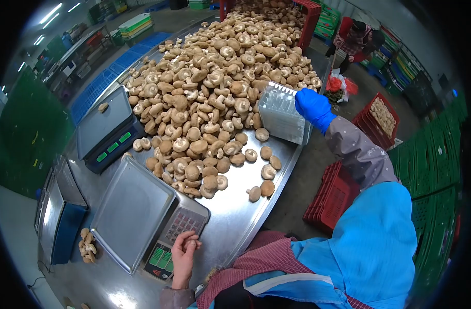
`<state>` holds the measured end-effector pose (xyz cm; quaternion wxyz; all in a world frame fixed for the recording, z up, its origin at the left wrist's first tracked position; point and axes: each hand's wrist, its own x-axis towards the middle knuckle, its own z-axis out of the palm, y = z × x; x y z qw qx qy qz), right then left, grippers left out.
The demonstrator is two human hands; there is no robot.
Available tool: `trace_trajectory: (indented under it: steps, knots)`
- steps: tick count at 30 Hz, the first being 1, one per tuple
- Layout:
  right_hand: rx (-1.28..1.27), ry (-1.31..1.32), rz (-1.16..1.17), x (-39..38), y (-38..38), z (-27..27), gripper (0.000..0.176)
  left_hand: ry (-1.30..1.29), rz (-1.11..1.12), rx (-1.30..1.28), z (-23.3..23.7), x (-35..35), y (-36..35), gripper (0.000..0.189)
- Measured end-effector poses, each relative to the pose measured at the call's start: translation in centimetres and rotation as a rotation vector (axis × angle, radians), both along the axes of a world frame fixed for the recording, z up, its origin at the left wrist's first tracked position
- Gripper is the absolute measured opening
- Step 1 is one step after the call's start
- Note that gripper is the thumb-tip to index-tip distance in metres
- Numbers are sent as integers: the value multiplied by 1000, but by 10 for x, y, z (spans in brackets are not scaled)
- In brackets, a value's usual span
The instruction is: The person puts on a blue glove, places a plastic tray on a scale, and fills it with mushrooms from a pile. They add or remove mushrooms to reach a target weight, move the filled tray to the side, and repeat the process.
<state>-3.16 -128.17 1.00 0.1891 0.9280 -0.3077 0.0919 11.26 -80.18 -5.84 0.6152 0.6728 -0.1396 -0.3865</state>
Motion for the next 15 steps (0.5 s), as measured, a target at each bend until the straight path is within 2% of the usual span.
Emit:
trace_trajectory:
  steps: [2, 3, 4, 5, 6, 7, 8, 9, 10, 11, 13, 14, 15]
  knots:
    - [-71, -244, 235, 3, 27, 17, 14, 80, -15, -34, 1, -3, -9, 22]
    - [-15, -226, 284, 6, 46, 22, 18, 122, -58, -55, 2, -4, -16, 28]
    - [184, -93, 246, 12, 76, 34, 18, 132, -46, -40, 10, -8, -26, 28]
    - [383, 42, 206, 17, 108, 37, 17, 307, -49, -134, 21, -13, -39, 32]
    - [414, 166, 312, 16, 132, 24, 17, 481, -48, -230, 28, -17, -49, 38]
    - [448, 58, 845, -2, 141, -20, 17, 491, -31, -216, 28, -20, -56, 38]
    - [612, 89, 909, -5, 177, -30, 16, 669, -13, -255, 28, -23, -62, 40]
    - [740, 238, 965, -13, 205, -32, 22, 844, 5, -300, 26, -24, -64, 43]
    - [864, 389, 1019, -17, 220, -31, 28, 849, 19, -292, 11, -26, -61, 43]
    - [874, 390, 1027, -17, 218, -28, 28, 863, 22, -197, -14, -27, -53, 42]
    - [1168, 210, 546, -22, 207, -26, 51, 887, 2, -98, -44, -25, -32, 45]
    - [1187, 44, 541, -24, 183, -53, 80, 891, 16, -96, -43, -25, -26, 45]
    - [1015, -21, 383, -32, 160, -79, 96, 866, 76, -6, -37, -26, -21, 46]
